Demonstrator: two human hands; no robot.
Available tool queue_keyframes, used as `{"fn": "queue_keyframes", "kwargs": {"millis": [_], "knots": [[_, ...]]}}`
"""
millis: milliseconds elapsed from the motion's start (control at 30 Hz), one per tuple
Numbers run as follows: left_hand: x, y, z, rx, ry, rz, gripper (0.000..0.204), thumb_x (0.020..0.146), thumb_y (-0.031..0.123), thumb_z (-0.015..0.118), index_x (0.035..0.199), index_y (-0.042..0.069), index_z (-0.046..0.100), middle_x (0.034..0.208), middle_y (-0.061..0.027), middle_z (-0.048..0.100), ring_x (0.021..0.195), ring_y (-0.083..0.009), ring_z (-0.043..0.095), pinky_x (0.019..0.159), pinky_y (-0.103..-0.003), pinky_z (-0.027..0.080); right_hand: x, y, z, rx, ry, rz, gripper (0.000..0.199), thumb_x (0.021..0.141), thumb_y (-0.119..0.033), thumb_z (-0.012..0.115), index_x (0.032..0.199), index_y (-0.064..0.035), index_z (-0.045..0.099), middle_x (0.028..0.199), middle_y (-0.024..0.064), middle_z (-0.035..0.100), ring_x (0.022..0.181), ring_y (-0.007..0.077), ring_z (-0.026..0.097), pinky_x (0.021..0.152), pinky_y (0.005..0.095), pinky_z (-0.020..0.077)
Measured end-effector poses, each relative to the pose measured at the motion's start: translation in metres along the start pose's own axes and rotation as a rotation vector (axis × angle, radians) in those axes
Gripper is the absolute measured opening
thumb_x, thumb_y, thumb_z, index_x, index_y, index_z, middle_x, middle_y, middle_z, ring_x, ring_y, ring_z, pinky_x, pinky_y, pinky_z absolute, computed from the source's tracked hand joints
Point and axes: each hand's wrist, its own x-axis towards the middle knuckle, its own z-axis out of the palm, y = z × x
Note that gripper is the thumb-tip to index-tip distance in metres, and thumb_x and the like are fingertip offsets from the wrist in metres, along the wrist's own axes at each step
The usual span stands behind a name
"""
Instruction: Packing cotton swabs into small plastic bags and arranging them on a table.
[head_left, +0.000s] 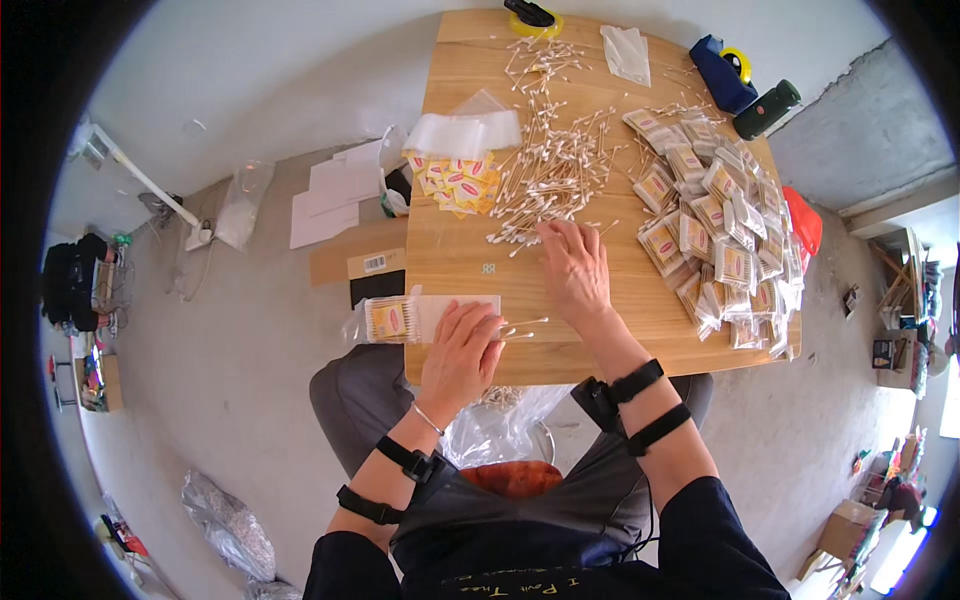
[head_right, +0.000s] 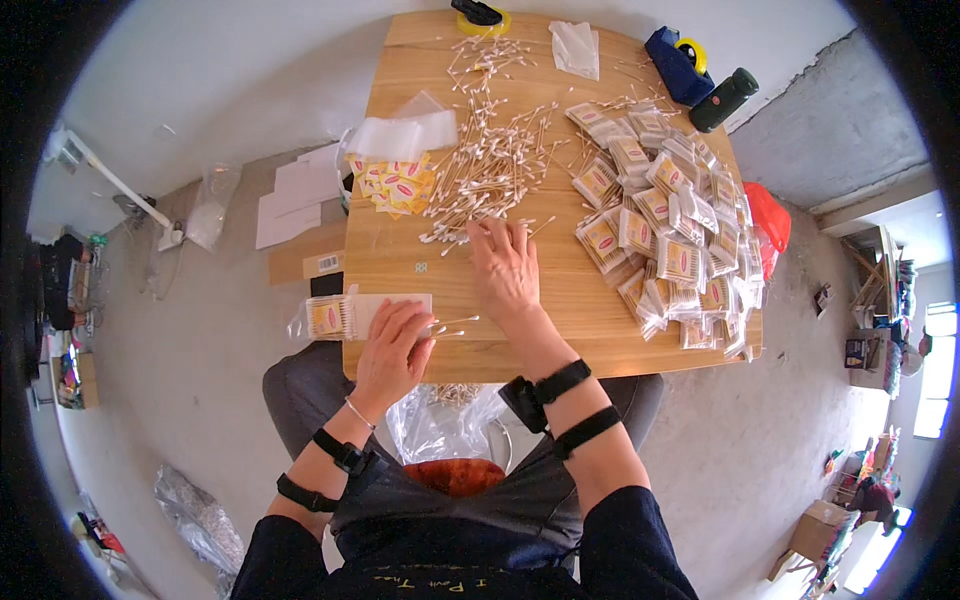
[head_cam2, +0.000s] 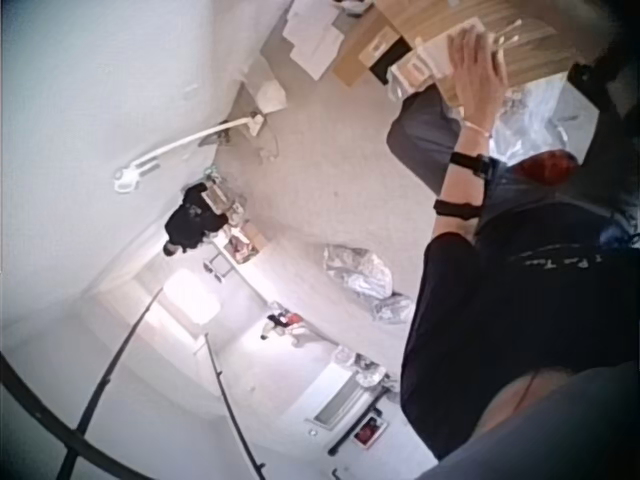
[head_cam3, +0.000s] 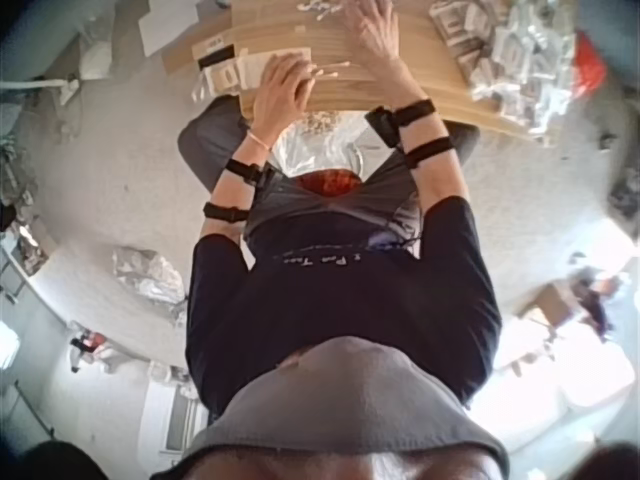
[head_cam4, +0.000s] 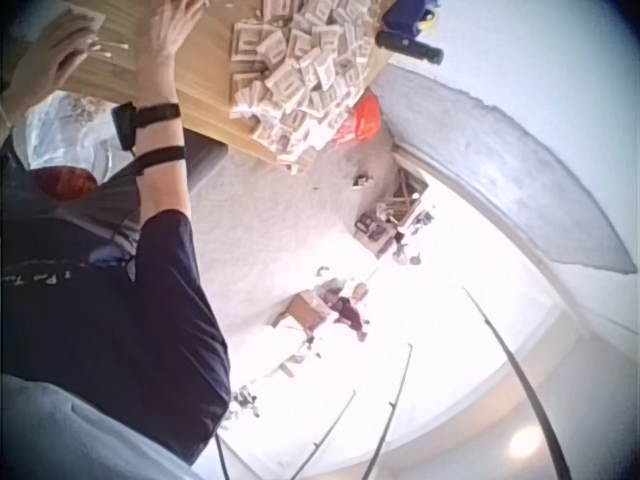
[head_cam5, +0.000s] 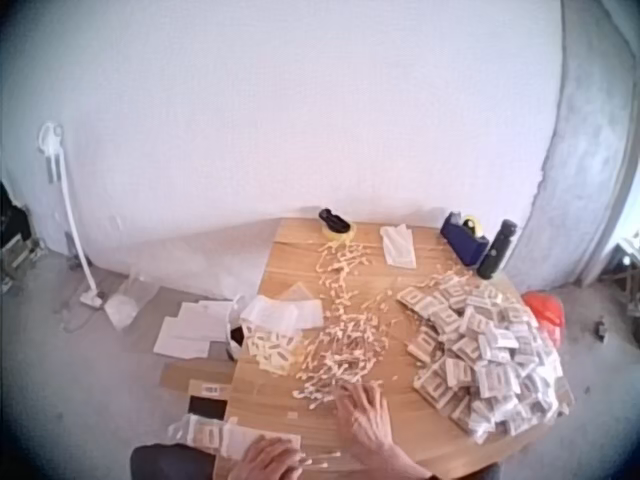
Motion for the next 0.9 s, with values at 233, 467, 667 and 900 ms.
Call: {"fn": "queue_keyframes", "kwargs": {"millis": [233, 467, 667, 900], "knots": [[-0.002, 0.003, 0.000, -0.005, 0.025, 0.009, 0.026, 0.080, 0.008, 0.071, 0.106, 0.008, 0.065, 0.117, -0.0099, 0.060, 0.115, -0.0310, 0.054, 0.111, -0.049, 0.037, -0.042, -0.013, 0.010, 0.085, -0.181, 0.026, 0.041, 0.074, -0.007, 0.063, 0.114, -0.0162, 0.064, 0.106, 0.0054, 0.055, 0.102, 0.0287, 0.052, 0.084, 0.0423, 0.0439], [-0.003, 0.000, 0.001, -0.025, 0.023, 0.002, 0.025, 0.081, 0.010, 0.070, 0.105, 0.005, 0.064, 0.113, -0.0105, 0.059, 0.113, -0.0302, 0.054, 0.110, -0.049, 0.038, -0.052, -0.029, -0.011, 0.151, -0.264, -0.004, 0.044, 0.067, -0.005, 0.067, 0.109, -0.0163, 0.067, 0.102, 0.0037, 0.056, 0.099, 0.0278, 0.053, 0.084, 0.0413, 0.0440], [-0.003, 0.000, 0.002, -0.045, 0.029, -0.014, 0.031, 0.080, 0.010, 0.071, 0.109, 0.005, 0.062, 0.118, -0.0127, 0.056, 0.117, -0.0334, 0.051, 0.110, -0.049, 0.038, -0.040, 0.015, -0.015, 0.156, -0.080, 0.121, 0.028, 0.074, -0.005, 0.068, 0.100, -0.0142, 0.071, 0.104, 0.0025, 0.061, 0.099, 0.0283, 0.053, 0.087, 0.0420, 0.0442], [-0.002, 0.002, 0.003, -0.098, 0.112, -0.137, 0.060, 0.081, 0.011, 0.067, 0.135, -0.001, 0.043, 0.142, -0.0198, 0.042, 0.137, -0.0413, 0.034, 0.116, -0.050, 0.027, -0.030, -0.004, -0.017, 0.175, -0.151, -0.043, 0.031, 0.075, -0.006, 0.072, 0.106, -0.0132, 0.070, 0.110, 0.0013, 0.062, 0.106, 0.0277, 0.052, 0.091, 0.0427, 0.0430]]}}
